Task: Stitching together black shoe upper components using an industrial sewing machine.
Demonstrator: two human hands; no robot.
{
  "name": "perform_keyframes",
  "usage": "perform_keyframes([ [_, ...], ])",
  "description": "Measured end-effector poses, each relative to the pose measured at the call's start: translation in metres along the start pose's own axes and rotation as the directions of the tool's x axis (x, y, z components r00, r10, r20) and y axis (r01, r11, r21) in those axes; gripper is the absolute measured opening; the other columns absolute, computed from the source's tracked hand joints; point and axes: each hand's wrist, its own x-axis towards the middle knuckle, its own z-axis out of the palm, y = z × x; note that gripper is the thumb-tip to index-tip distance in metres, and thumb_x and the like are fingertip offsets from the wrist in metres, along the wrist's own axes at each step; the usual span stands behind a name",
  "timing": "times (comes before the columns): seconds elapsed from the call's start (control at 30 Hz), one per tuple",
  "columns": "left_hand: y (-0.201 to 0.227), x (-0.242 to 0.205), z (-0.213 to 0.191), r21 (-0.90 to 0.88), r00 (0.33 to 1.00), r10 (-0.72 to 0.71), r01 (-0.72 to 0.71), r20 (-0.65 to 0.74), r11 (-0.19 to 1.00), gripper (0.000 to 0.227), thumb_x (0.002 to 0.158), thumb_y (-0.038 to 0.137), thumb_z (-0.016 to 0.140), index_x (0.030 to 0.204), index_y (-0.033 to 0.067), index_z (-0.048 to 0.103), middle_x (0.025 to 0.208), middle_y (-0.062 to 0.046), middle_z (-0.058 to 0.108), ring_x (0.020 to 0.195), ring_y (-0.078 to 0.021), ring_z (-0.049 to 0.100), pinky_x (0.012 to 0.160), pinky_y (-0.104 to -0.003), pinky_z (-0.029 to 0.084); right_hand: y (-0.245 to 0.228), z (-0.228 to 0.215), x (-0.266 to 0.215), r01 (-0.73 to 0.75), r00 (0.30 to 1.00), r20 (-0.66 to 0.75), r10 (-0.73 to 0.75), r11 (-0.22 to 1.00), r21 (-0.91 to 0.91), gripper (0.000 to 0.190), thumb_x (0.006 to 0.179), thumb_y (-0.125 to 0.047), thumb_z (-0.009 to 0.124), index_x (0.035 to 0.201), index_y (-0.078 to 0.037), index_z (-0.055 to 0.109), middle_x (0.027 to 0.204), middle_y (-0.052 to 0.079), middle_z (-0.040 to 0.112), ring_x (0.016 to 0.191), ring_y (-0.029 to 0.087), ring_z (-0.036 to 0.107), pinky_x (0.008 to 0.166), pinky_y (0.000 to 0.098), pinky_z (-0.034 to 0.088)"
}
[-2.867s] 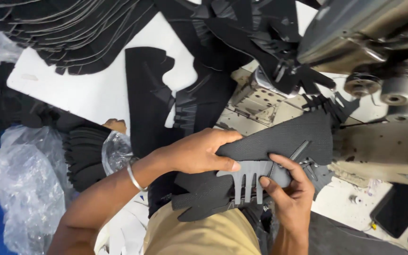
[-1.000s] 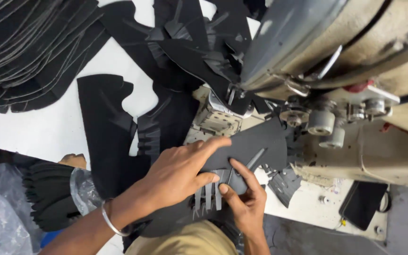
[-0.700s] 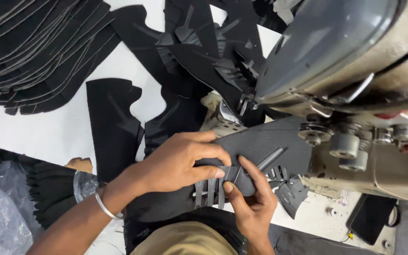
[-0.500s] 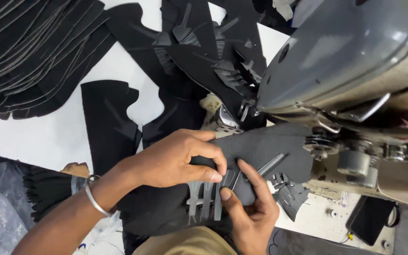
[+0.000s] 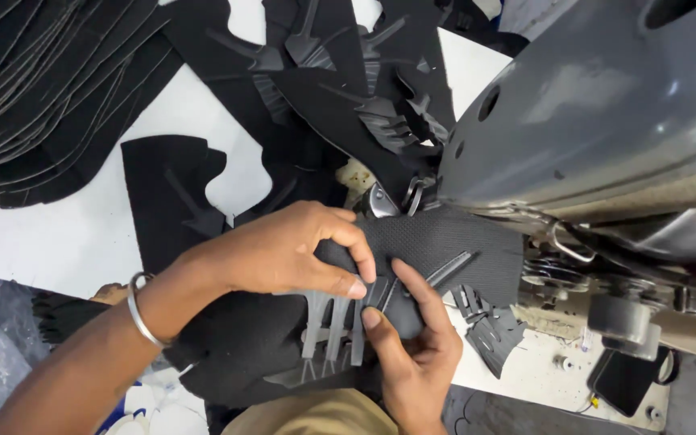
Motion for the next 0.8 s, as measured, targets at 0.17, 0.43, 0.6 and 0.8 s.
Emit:
perform_keyframes([
  [0.17,0.007,0.009,-0.009,0.077,1.000,-0.010,0.010,0.005,0.997,0.026,0.076,0.028,0.082,0.093,0.0092,0.080,0.080,-0.004,0.068,0.078,-0.0164,0.068,0.073,-0.032,0.051,0.002,0.008,0.012,0.045,0.998,0.035,-0.047,0.997,0.058,0.057,0.084,0.002,0.076,0.139,0.001,0.065,0.083,0.001,0.064,0.066,0.005,0.052,0.058,0.0175,0.041],
  [0.43,0.017,0.032,-0.020,0.264,0.999,-0.003,0.012,-0.037,0.964,0.026,0.069,0.026,0.081,0.090,0.0103,0.081,0.083,-0.009,0.075,0.081,-0.0220,0.073,0.072,-0.034,0.053,-0.006,0.018,0.036,0.142,0.989,-0.001,-0.149,0.940,0.311,0.060,0.084,0.008,0.072,0.142,0.006,0.057,0.113,0.009,0.071,0.088,0.009,0.065,0.075,0.0223,0.054],
  [0.6,0.030,0.047,-0.019,0.315,0.992,-0.083,0.109,-0.096,0.943,0.025,0.068,0.024,0.080,0.089,0.0101,0.081,0.082,-0.006,0.078,0.076,-0.0220,0.077,0.071,-0.034,0.057,-0.021,0.019,0.050,0.133,0.991,-0.053,-0.123,0.960,0.248,0.058,0.083,0.009,0.071,0.140,0.006,0.058,0.103,0.008,0.072,0.080,0.008,0.065,0.068,0.0209,0.051],
  [0.8,0.018,0.057,-0.026,0.329,0.991,-0.028,0.071,-0.132,0.941,0.027,0.067,0.025,0.081,0.087,0.0079,0.080,0.080,-0.008,0.077,0.074,-0.0235,0.076,0.067,-0.036,0.056,-0.020,0.016,0.064,0.161,0.986,-0.080,-0.146,0.959,0.234,0.053,0.084,0.009,0.071,0.135,0.005,0.056,0.089,0.006,0.072,0.070,0.006,0.065,0.061,0.0212,0.053],
])
